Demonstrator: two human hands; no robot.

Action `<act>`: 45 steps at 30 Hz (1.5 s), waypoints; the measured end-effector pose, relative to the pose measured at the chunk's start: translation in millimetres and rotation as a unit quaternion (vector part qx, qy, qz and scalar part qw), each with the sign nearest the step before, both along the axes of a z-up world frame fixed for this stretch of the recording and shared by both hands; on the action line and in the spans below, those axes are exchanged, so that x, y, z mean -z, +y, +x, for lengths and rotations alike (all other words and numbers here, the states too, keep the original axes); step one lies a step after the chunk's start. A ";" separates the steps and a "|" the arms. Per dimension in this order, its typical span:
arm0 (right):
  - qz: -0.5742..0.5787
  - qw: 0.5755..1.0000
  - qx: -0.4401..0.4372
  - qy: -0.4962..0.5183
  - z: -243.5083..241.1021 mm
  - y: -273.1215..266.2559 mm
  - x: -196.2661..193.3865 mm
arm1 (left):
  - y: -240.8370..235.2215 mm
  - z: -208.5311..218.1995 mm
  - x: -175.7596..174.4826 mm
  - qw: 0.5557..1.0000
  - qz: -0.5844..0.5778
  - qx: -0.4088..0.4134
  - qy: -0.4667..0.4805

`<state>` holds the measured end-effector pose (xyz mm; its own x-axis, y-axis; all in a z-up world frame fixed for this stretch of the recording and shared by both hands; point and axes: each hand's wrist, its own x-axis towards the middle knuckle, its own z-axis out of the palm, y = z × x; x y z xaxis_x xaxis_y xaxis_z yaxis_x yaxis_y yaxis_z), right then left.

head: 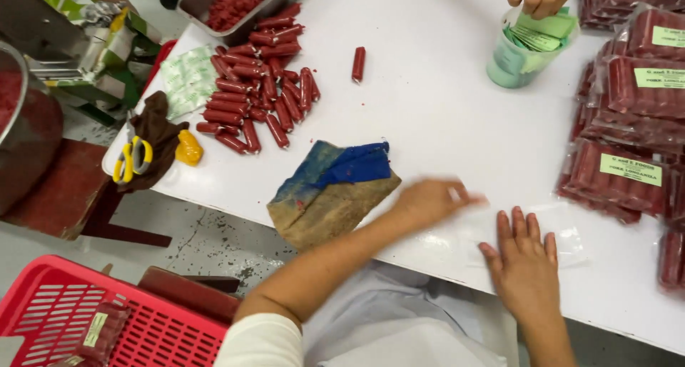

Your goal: The person places several small sausages into a clear plastic bag, folds the bag, and affixes a label. The process is repeated multiple times, with finished packages stacked on the table.

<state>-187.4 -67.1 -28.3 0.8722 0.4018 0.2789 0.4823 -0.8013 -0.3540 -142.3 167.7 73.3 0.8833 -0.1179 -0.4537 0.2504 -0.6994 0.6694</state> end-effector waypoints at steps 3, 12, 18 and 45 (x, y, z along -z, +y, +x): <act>-0.056 0.997 0.012 0.054 -4.3 4.8 -0.3 | 69.6 81.0 42.7 0.976 0.129 -0.085 -0.151; 0.033 0.998 0.004 -0.047 -31.7 -4.7 13.1 | 211.5 250.4 141.7 0.885 0.315 -0.173 -0.298; -0.157 0.947 0.144 0.241 -19.8 -5.4 -17.3 | 108.2 140.2 105.1 0.934 0.072 -0.034 -0.348; -0.006 0.999 0.007 0.051 -34.5 -10.6 23.5 | 83.2 26.4 72.8 0.952 0.039 0.052 -0.298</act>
